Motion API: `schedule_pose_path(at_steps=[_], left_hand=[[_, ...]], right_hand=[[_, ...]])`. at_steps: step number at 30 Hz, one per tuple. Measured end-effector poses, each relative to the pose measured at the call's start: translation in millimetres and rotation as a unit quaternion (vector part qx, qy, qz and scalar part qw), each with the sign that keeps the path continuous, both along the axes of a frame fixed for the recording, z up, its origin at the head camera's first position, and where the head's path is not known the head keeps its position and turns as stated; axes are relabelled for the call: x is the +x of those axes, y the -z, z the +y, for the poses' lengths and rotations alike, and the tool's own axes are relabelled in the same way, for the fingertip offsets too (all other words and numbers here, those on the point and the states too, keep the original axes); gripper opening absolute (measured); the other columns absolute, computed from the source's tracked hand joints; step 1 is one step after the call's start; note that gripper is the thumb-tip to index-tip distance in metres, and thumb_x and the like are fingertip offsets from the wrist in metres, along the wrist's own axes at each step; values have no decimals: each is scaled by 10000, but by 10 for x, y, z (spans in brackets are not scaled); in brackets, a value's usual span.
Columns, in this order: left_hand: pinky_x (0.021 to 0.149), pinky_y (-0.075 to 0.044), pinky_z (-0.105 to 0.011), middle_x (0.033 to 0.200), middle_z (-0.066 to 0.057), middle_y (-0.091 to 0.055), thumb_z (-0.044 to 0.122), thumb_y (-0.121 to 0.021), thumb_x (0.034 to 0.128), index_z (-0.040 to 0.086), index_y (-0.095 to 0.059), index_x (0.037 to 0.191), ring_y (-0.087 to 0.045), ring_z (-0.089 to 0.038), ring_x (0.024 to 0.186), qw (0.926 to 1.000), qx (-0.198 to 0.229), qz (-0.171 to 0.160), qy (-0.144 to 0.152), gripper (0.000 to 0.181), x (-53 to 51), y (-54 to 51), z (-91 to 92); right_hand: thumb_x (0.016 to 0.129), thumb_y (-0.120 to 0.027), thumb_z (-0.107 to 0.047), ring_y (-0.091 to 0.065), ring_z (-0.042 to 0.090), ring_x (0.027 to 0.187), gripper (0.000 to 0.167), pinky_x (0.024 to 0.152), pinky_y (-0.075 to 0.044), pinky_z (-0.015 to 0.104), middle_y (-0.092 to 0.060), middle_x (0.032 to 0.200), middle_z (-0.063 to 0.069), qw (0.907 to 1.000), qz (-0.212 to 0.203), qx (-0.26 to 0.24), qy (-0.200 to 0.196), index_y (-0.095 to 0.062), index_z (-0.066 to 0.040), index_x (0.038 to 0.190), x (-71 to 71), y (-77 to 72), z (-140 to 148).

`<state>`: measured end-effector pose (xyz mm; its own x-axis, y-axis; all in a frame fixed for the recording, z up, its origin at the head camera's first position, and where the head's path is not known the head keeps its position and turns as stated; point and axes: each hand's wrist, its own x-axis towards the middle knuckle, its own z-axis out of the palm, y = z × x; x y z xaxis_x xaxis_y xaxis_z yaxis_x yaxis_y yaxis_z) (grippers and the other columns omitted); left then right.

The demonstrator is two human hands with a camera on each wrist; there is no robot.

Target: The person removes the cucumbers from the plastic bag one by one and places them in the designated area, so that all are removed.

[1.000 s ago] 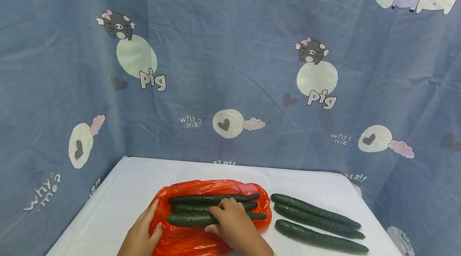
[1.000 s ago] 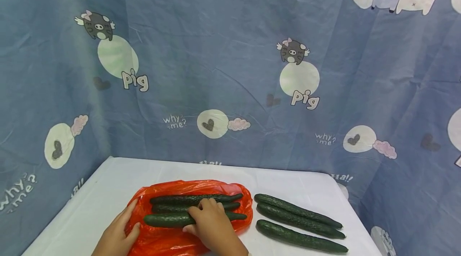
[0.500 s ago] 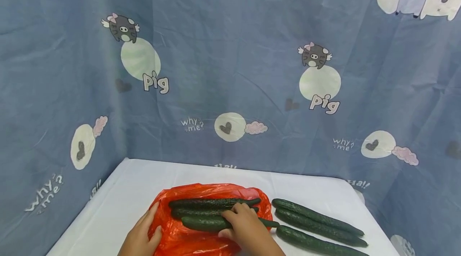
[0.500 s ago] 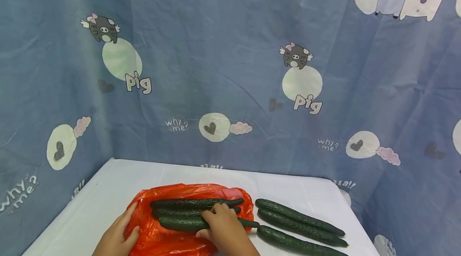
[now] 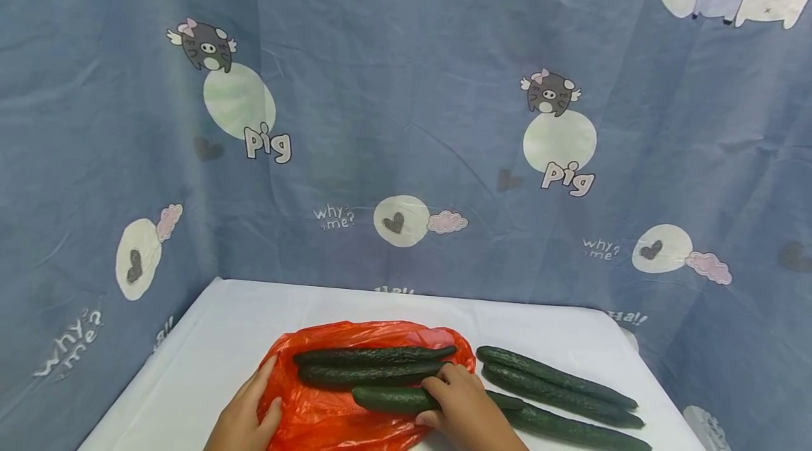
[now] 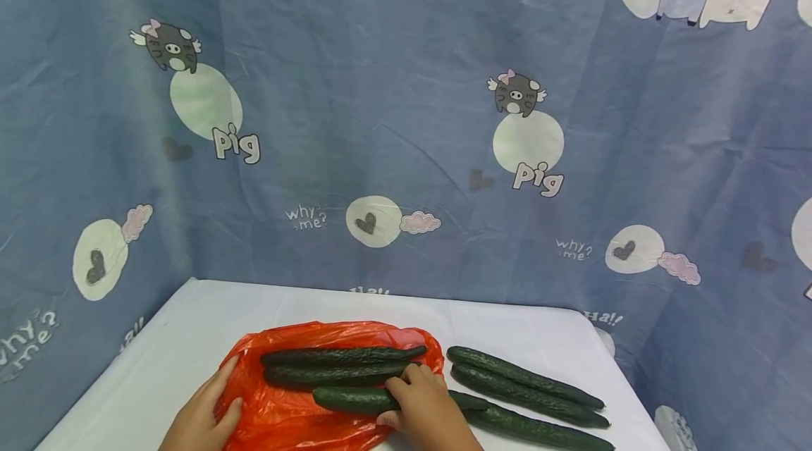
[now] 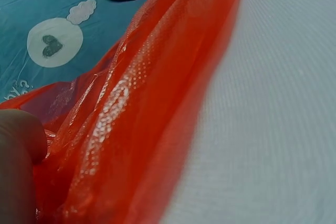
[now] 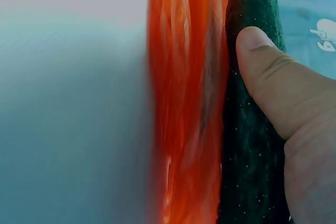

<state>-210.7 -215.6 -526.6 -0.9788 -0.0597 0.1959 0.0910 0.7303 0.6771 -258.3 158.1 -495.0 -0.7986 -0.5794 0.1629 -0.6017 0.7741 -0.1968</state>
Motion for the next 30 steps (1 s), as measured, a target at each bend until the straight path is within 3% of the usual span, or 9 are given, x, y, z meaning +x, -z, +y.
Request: schedule_pose_path(at_steps=[3,6,12,18,21,30], left_hand=[[1032,-517,-648,1578,-258,-470,152,-671,957,19,-304,1633,-584,-450,1312,9990,80,-435,-19,781,-19,-17,9],[1029,-512,-646,1595,-257,-446,161,-663,967,24,-277,1643,-572,-457,1329,9979,135,-625,-39,791,-25,-17,2],[1025,-495,-642,1611,-262,-421,163,-663,970,24,-251,1651,-551,-474,1352,9973,148,-711,-40,808,-30,8,-5],[1056,-453,-646,1581,-277,-456,139,-676,965,3,-304,1629,-551,-477,1352,9996,-155,-232,-36,773,-13,21,8],[1068,-438,-645,1574,-288,-459,126,-677,962,-10,-317,1621,-541,-482,1360,9997,-197,-144,-22,763,-5,15,19],[1063,-441,-645,1625,-269,-394,171,-657,980,33,-242,1655,-509,-480,1391,9969,-24,-790,-50,805,-30,-8,24]], right_hand=[[858,-743,-564,-531,73,963,466,819,-480,384,-578,1054,-110,9999,25,-123,52,-715,-261,1211,29,-5,93],[843,-765,-537,-569,119,1050,488,846,-504,438,-615,1132,-80,9996,16,-258,79,-705,-276,1251,64,-37,156],[833,-760,-543,-567,128,985,465,756,-461,358,-608,1081,-71,9992,193,-247,231,-713,-252,1192,144,-65,311],[842,-760,-551,-547,124,936,481,745,-463,370,-589,1036,-78,9990,60,-118,420,-717,-232,1199,183,-24,471],[845,-764,-551,-506,104,886,457,721,-453,360,-555,995,-95,9985,-27,-56,546,-720,-215,1152,202,-2,563],[864,-751,-574,-498,106,884,453,708,-467,366,-525,993,-123,9973,115,-117,714,-716,-199,1117,285,41,857]])
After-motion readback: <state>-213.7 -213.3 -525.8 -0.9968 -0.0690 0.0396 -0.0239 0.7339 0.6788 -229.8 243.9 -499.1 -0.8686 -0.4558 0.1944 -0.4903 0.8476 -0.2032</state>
